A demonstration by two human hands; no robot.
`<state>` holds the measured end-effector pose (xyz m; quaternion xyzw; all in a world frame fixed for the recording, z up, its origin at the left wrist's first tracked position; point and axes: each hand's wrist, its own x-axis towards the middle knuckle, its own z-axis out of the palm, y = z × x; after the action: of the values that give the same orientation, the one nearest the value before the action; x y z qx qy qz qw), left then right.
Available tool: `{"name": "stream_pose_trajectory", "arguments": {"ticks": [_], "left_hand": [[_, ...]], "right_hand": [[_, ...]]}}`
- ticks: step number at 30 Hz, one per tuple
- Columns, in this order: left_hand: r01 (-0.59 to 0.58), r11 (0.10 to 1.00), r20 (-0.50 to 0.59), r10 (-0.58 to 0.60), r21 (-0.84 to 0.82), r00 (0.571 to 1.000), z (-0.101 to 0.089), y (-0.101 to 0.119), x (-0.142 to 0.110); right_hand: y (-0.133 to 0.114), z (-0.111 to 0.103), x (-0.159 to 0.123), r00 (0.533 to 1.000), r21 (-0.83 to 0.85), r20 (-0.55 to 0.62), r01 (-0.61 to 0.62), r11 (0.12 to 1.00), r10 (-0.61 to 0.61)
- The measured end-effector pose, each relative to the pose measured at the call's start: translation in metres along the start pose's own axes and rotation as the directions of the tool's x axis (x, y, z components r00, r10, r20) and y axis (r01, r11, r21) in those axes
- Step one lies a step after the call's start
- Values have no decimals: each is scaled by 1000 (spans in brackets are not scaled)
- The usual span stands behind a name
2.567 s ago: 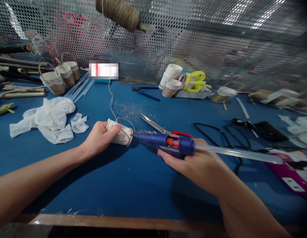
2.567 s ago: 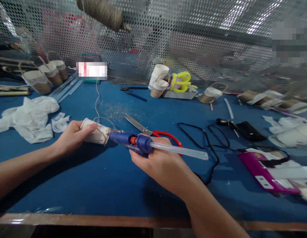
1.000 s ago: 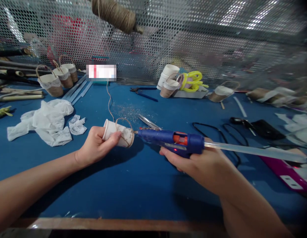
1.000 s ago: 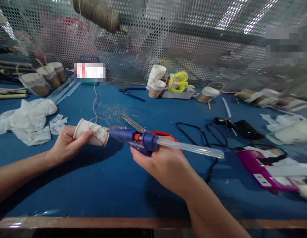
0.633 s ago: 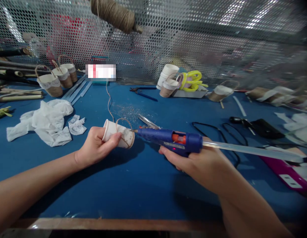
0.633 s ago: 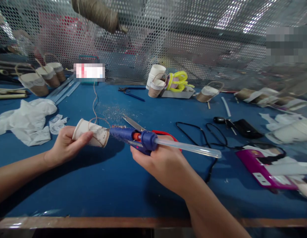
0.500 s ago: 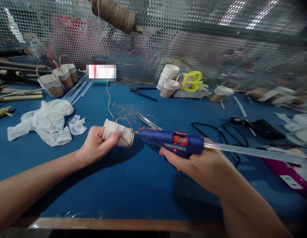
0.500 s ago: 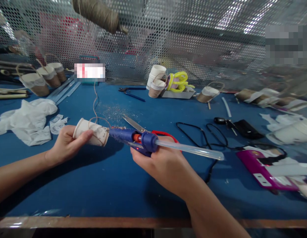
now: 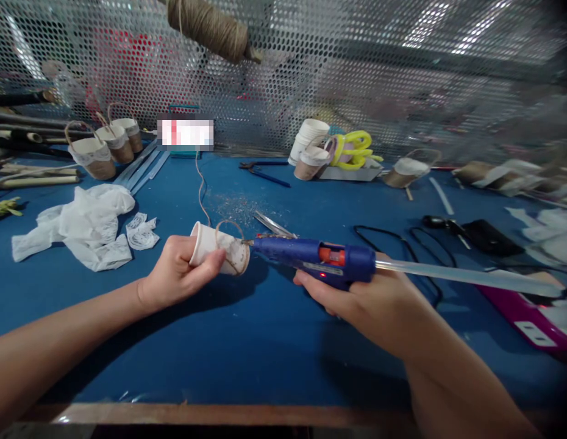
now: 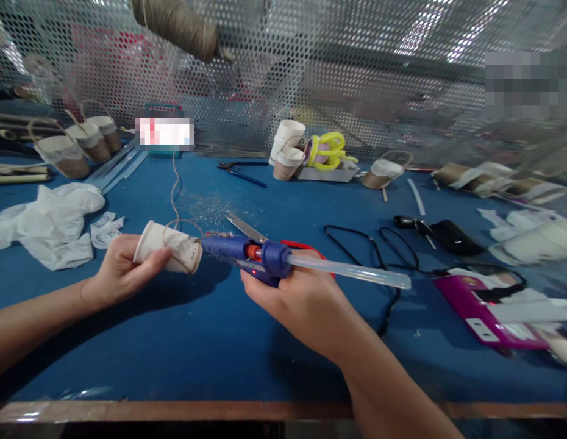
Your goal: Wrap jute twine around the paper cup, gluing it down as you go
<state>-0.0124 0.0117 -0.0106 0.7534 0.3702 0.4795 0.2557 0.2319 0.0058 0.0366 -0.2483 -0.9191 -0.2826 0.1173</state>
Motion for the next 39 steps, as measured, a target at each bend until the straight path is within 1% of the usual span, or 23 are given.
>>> {"name": "stream_pose_trajectory", "arguments": {"ticks": [2, 3, 5, 7, 9, 11, 13, 17, 21, 26, 30, 33, 36, 39], "left_hand": [[-89, 995, 16, 89, 43, 996, 0, 1, 0], [-109, 992, 18, 108, 61, 994, 0, 2, 1], [-102, 992, 7, 102, 76, 995, 0, 1, 1], [-48, 996, -8, 49, 73, 999, 0, 0, 0], [52, 997, -37, -50, 53, 998, 0, -1, 0], [167, 986, -64, -166, 15, 984, 1, -2, 0], [250, 967, -75, -252, -41, 965, 1, -2, 1], [308, 941, -89, -322, -142, 942, 1, 0, 3], [359, 918, -104, -378, -168, 920, 1, 1, 5], [368, 916, -103, -386, -158, 917, 0, 3, 6], [360, 922, -118, -377, -140, 919, 0, 3, 5], [349, 929, -127, -364, -122, 923, -1, 2, 4], [315, 943, -125, -327, -105, 937, -1, 3, 4], [273, 959, -104, -280, -79, 954, -1, 4, 3]], "right_hand": [[0, 1, -1, 1000, 24, 15, -7, 1000, 7], [0, 2, -1, 1000, 28, 16, -7, 1000, 7], [-1, 1, -2, 1000, 24, 13, -8, 1000, 8], [-2, 0, -1, 1000, 23, 5, -9, 1000, 9], [-3, -2, 0, 1000, 17, -13, -9, 1000, 9], [-4, -3, 0, 1000, 3, -28, -6, 1000, 6], [-4, -4, 1, 999, -6, -32, -6, 1000, 6], [-6, -5, 2, 997, 53, -71, 5, 999, -1], [-7, -7, 5, 994, 99, -110, 14, 995, -3], [-7, -7, 8, 992, 96, -122, 34, 995, -23], [-7, -8, 9, 990, 105, -144, 14, 994, 2], [-6, -8, 6, 991, 137, -132, 5, 991, 13], [-4, -6, 1, 996, 140, -92, 13, 990, 0], [-2, -3, -2, 997, 136, -73, -2, 991, 12]]}}
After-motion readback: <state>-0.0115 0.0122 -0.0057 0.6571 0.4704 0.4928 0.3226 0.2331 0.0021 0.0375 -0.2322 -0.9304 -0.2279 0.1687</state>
